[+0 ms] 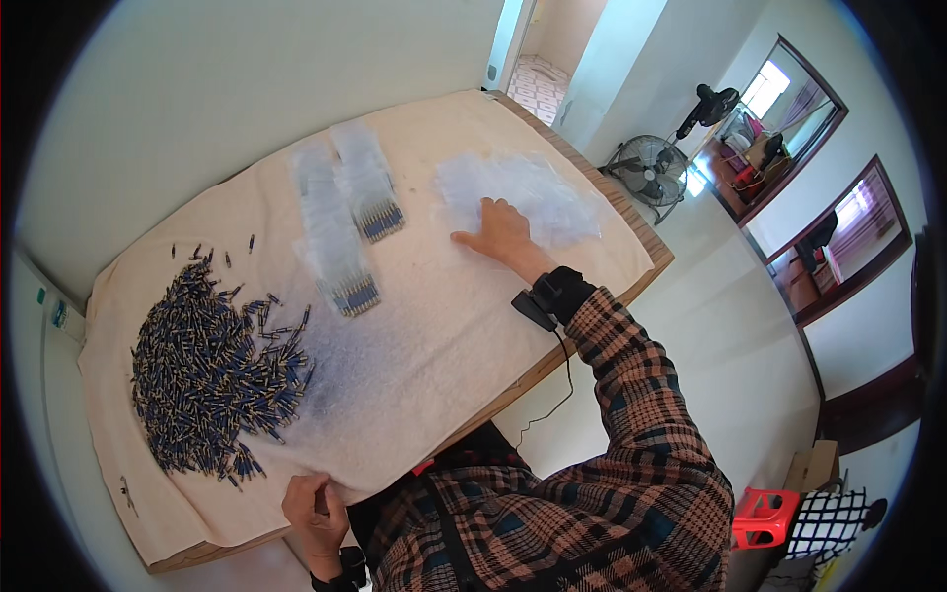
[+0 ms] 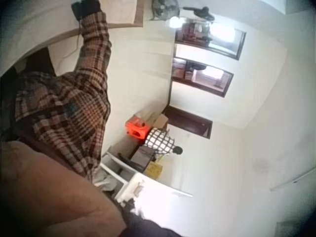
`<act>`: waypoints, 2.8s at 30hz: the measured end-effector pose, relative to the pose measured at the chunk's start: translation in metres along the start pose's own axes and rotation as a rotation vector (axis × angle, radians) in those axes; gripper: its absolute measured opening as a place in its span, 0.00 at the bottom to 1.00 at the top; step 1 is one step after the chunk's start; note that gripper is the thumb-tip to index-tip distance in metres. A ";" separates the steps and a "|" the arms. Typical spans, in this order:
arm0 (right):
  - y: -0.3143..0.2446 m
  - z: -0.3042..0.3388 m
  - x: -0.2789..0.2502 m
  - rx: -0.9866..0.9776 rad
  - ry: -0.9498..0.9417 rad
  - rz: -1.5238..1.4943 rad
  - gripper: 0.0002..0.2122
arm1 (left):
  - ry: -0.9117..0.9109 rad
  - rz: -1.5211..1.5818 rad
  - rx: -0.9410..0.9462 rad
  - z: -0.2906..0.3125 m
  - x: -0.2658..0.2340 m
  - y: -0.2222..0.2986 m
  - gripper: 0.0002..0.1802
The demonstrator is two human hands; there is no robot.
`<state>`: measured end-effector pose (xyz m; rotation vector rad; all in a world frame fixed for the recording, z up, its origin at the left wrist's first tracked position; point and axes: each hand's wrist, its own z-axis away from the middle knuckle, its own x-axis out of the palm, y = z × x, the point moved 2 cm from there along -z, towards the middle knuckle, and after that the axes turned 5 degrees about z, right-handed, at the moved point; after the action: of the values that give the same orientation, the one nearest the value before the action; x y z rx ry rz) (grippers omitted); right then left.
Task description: The person picks up small blue components by hand, places them into a plastic bag, and then sets the bag onto a stack. This process is repeated by gathering more components from a pile to fill another bag.
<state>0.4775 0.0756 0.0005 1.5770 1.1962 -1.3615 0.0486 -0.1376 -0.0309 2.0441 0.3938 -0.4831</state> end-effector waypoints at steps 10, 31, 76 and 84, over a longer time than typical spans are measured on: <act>0.020 -0.010 0.019 -0.030 0.087 -0.269 0.33 | -0.023 -0.033 -0.049 -0.002 0.004 0.002 0.08; -0.149 0.200 -0.044 -0.262 -0.739 -1.604 0.09 | 0.113 0.211 -0.133 -0.013 -0.013 0.011 0.14; -0.174 0.264 -0.090 -0.837 0.183 -1.190 0.21 | 0.167 0.365 -0.322 -0.049 -0.015 0.064 0.05; -0.177 0.257 -0.077 -0.622 0.309 -1.061 0.13 | 0.202 0.256 -0.256 -0.048 0.006 0.072 0.07</act>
<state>0.2285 -0.1244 0.0385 0.6772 2.5514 -1.1021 0.0955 -0.1302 0.0413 1.8640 0.2915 -0.0659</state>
